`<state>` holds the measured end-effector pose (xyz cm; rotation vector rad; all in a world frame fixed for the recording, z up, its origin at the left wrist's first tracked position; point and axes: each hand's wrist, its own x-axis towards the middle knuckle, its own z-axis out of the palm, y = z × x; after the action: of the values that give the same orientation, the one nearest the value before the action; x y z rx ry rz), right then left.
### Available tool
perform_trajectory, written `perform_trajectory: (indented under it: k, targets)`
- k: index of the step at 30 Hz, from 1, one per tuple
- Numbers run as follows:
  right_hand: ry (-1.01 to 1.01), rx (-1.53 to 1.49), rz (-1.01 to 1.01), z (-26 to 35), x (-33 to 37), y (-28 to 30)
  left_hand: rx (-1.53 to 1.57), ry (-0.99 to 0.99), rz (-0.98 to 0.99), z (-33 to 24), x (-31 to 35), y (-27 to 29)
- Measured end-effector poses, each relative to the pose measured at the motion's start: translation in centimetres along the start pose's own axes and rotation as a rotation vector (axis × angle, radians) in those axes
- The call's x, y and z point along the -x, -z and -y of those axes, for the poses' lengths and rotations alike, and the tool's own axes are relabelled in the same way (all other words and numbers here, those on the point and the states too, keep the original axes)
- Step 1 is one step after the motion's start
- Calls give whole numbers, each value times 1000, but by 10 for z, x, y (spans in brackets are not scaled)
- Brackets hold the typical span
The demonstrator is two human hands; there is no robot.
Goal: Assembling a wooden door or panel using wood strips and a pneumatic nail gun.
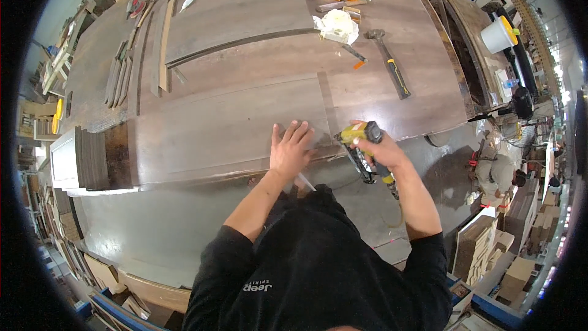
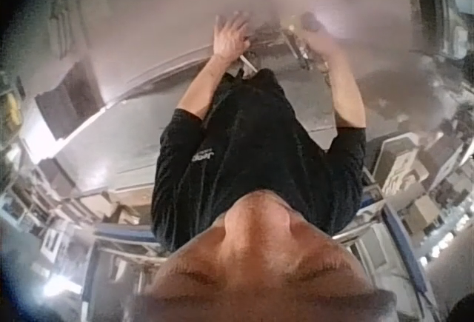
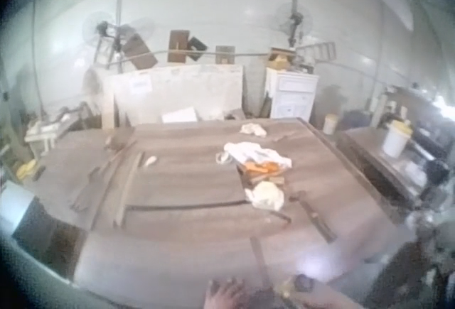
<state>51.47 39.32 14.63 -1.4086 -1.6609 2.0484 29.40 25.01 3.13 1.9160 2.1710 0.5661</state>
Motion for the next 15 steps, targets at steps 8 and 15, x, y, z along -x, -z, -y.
perform_trajectory:
  k: [8,15]
  targets:
    - [-33,153,-50,1,3,-31,20,3,8,1,3,-2]
    - [-14,245,-61,6,-5,-32,6,-3,1,0,-5,-3]
